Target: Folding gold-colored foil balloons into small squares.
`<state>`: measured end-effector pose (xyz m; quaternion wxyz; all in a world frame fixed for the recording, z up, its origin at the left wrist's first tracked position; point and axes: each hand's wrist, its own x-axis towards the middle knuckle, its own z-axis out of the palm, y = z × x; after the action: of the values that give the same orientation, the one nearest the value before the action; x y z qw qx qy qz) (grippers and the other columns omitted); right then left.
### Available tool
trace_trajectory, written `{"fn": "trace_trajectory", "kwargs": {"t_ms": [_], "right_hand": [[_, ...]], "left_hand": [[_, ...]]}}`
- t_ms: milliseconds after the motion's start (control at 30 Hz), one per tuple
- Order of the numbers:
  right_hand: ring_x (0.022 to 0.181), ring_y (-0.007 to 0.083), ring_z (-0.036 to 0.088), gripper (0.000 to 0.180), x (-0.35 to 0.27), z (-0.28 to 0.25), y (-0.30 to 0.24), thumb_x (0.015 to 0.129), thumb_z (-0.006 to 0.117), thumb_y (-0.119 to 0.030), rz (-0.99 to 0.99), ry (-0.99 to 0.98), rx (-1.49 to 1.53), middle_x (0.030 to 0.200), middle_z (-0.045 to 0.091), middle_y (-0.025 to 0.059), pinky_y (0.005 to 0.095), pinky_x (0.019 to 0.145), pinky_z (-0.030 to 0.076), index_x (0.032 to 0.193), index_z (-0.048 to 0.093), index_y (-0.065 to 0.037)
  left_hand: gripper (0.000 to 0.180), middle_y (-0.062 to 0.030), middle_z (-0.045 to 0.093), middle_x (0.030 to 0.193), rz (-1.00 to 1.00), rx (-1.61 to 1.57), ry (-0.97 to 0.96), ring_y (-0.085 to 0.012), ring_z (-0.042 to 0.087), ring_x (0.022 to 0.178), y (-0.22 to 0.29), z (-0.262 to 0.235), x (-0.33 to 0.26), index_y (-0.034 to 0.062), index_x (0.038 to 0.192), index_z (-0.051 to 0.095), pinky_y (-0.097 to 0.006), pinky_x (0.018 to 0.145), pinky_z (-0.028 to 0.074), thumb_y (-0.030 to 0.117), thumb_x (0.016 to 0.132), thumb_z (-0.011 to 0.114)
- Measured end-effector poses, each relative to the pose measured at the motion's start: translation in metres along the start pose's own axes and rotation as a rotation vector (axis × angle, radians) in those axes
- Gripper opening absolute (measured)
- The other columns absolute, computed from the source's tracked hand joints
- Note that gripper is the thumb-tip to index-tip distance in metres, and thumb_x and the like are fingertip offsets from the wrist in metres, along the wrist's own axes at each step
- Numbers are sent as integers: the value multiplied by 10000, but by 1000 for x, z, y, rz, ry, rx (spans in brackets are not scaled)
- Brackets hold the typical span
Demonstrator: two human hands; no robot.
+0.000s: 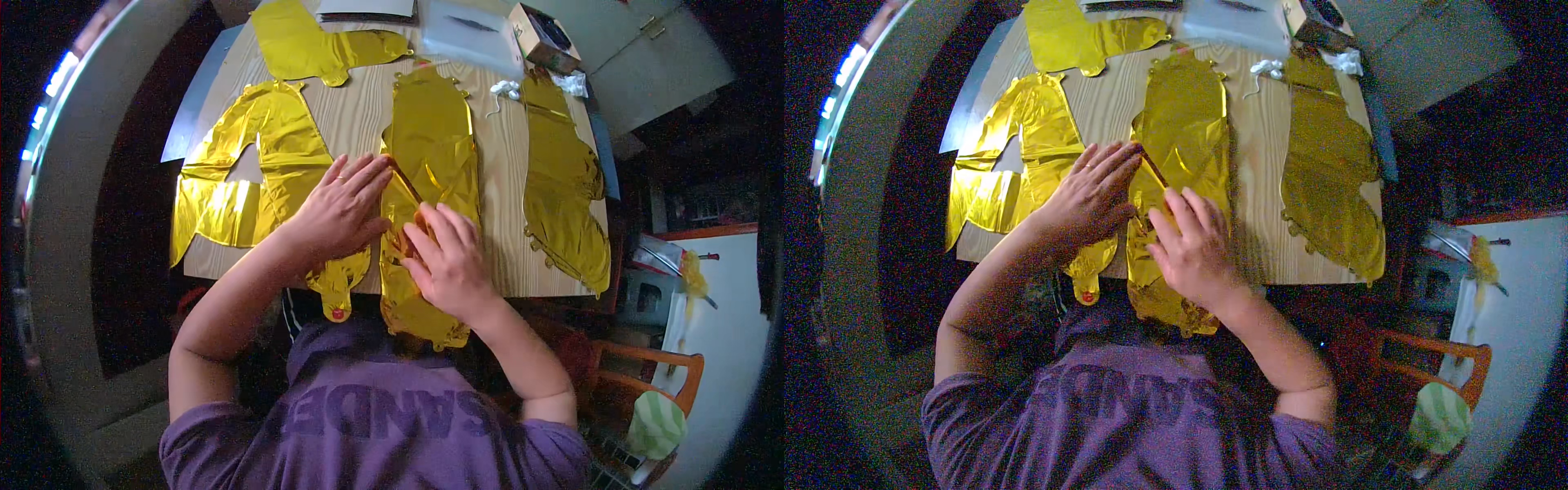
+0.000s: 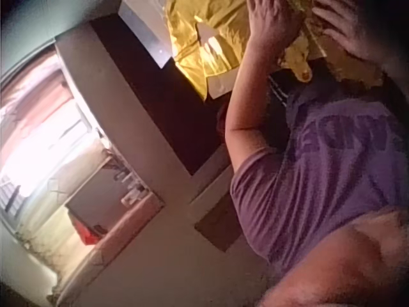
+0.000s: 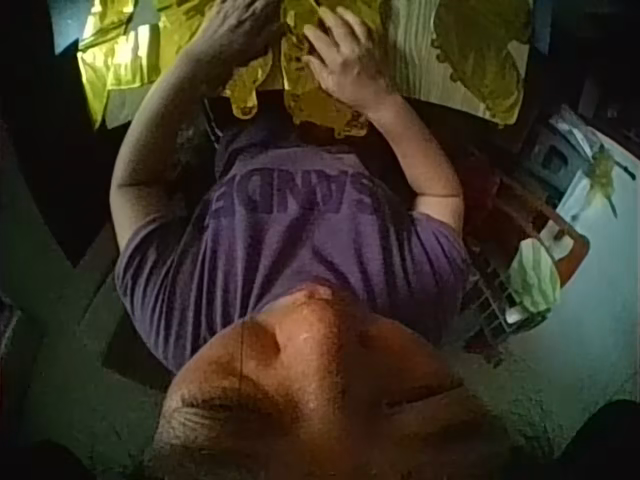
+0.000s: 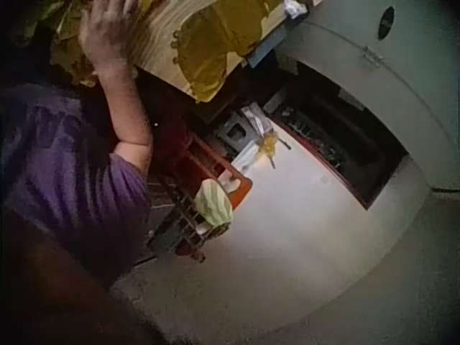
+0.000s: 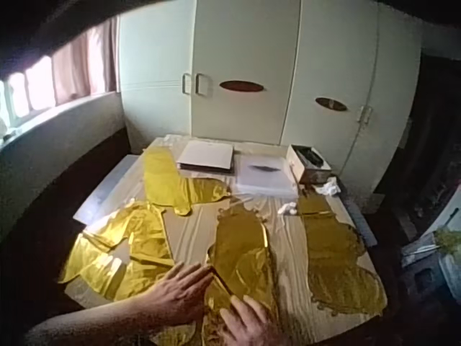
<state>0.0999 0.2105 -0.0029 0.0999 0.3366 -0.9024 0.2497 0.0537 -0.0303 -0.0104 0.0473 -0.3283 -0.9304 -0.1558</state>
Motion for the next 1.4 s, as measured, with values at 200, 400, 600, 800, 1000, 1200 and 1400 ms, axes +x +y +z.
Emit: {"fn": "trace_trajectory", "kwargs": {"t_ms": [200,400,600,800,1000,1200,1400], "right_hand": [[1316,366,471,428,5,-7,35,894,675,-182,147,154,-89,1354,563,184,464,1133,329,1279,598,-12],[1338,344,462,397,6,-9,66,957,565,-149,147,-14,-203,1400,543,170,483,1144,313,1321,564,9],[1358,345,439,419,5,-3,67,965,558,-159,123,-19,-201,1436,513,164,494,1157,289,1350,540,3],[1362,355,431,429,5,-2,67,958,560,-165,123,-7,-187,1436,509,169,507,1157,281,1355,535,-4],[1365,353,430,428,6,-3,66,971,548,-166,127,-12,-196,1437,511,174,496,1159,281,1364,533,1],[1331,368,454,418,7,-7,64,920,598,-158,116,35,-168,1401,532,170,519,1138,305,1311,562,-14],[995,314,594,226,9,-30,4,856,649,-163,-106,108,61,1053,628,125,462,897,442,1039,641,-31]], "left_hand": [[749,-194,345,1557,-62,-10,-8,-361,297,1457,5,-2,3,-35,1465,380,-539,1196,198,415,911,610],[806,-169,277,1601,-60,-23,-55,-360,237,1486,5,5,3,30,1534,281,-543,1209,165,384,900,630],[790,-177,292,1591,-43,3,-75,-359,249,1480,8,3,7,-6,1514,302,-547,1205,165,430,925,597],[803,-166,265,1607,-28,-5,-118,-345,219,1496,10,1,10,7,1531,276,-554,1208,149,459,939,575],[821,-169,261,1608,-16,31,-114,-321,217,1501,12,7,14,4,1529,277,-545,1211,144,507,941,551],[816,-193,306,1580,16,75,-62,-329,258,1483,13,12,13,-27,1506,307,-537,1201,177,519,942,532],[808,-196,329,1569,13,86,-29,-338,281,1473,13,13,9,-31,1499,323,-541,1192,198,524,944,517]]}}
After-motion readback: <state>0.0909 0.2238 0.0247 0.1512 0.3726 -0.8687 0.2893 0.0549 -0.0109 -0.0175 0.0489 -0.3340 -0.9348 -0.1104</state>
